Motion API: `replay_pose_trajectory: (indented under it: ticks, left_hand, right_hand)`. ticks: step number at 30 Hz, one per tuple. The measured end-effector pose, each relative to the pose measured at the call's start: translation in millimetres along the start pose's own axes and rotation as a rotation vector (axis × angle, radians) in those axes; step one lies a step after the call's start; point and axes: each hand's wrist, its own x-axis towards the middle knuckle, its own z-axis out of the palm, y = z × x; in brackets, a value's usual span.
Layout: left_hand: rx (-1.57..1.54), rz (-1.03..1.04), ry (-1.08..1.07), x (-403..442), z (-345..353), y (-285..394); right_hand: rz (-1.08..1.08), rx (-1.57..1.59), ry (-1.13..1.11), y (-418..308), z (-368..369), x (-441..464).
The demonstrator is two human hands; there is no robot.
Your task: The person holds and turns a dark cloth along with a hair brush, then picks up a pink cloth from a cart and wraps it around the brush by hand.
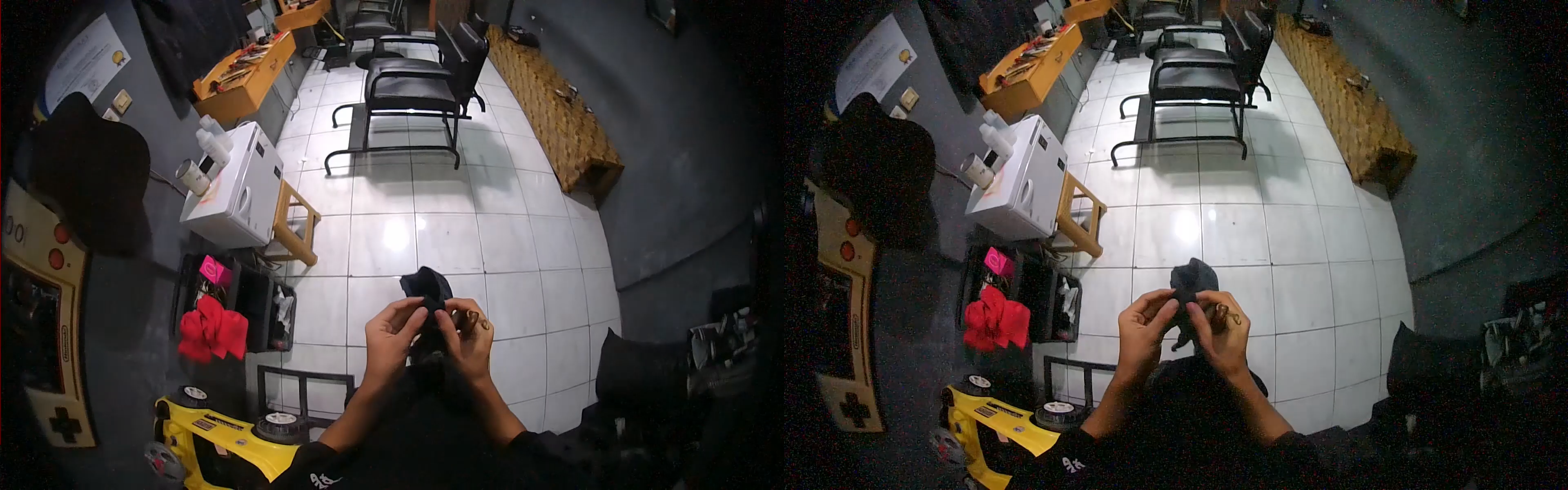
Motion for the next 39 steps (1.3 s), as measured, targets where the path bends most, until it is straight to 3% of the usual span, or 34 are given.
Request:
replay_pose_trajectory:
  ticks: [10,16,23,27,33,36,39]
  left_hand:
    - [-0.015,-0.033,0.02,-0.5,4.1,-2.3]
    - [-0.002,-0.038,0.039,0.3,0.4,-6.2]
    - [0.081,-0.041,-0.008,0.4,-5.3,1.5]
    - [0.152,-0.023,0.015,0.8,-4.9,13.0]
    - [0.189,-0.045,-0.001,6.8,-15.1,5.3]
    - [0.303,0.098,-0.041,7.7,-8.9,3.2]
    - [0.754,0.554,-0.117,9.9,-4.2,14.8]
  right_hand:
    - [-0.206,-0.093,0.137,-7.9,5.9,1.0]
    - [-0.337,-0.183,0.06,3.1,11.5,1.6]
    - [-0.343,-0.176,-0.054,8.0,8.5,3.2]
    - [-0.255,-0.07,-0.307,6.1,-0.2,6.4]
    - [-0.298,-0.135,-0.235,10.6,-2.1,7.8]
    - [-0.267,-0.162,-0.169,4.2,-2.6,9.5]
    - [-0.072,0.004,-0.139,12.0,0.7,5.5]
